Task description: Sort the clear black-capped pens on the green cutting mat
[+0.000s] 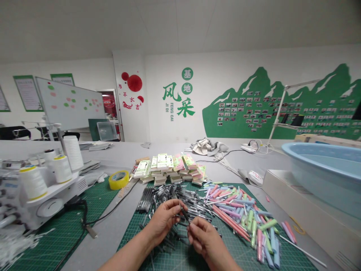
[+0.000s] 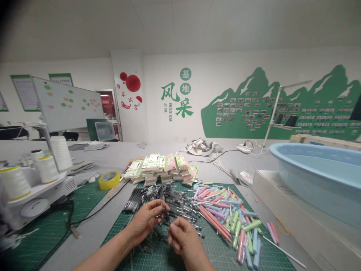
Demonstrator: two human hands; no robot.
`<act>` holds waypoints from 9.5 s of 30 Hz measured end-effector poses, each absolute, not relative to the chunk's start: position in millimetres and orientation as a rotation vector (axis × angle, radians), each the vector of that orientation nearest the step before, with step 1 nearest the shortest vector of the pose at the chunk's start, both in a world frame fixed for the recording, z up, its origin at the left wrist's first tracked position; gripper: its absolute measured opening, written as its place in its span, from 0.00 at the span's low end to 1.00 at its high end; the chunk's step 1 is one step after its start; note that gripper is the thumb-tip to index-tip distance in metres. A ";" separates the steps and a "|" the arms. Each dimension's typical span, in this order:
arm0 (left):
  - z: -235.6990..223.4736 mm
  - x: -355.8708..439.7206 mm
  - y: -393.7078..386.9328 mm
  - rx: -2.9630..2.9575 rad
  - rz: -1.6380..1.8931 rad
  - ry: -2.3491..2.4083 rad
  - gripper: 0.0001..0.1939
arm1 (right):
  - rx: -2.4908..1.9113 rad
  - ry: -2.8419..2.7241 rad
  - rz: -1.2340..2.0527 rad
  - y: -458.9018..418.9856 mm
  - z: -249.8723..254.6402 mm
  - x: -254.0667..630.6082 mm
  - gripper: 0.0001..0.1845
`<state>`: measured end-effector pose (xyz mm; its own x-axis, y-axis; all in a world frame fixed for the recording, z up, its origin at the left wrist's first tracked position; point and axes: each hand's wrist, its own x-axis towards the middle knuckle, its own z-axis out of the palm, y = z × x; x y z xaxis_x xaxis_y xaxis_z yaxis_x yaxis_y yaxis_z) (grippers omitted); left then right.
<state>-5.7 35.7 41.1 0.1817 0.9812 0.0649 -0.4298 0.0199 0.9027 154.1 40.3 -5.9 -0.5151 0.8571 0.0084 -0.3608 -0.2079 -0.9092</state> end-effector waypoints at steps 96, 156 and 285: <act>16.9 -128.0 82.8 2.140 1.021 2.093 0.09 | -1.156 -1.921 0.613 48.0 8.2 180.4 0.11; 23.7 -33.5 57.0 2.857 0.292 1.548 0.03 | -1.501 -2.250 -0.059 50.4 0.6 172.1 0.14; 28.2 -38.5 61.9 1.621 1.302 1.297 0.09 | -0.813 -1.502 1.501 47.7 1.1 164.7 0.14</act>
<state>-38.5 61.9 28.2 0.0044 0.9584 0.2853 0.2812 -0.2750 0.9194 164.7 47.7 1.1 -0.4355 0.8928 0.1153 -0.1146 0.0720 -0.9908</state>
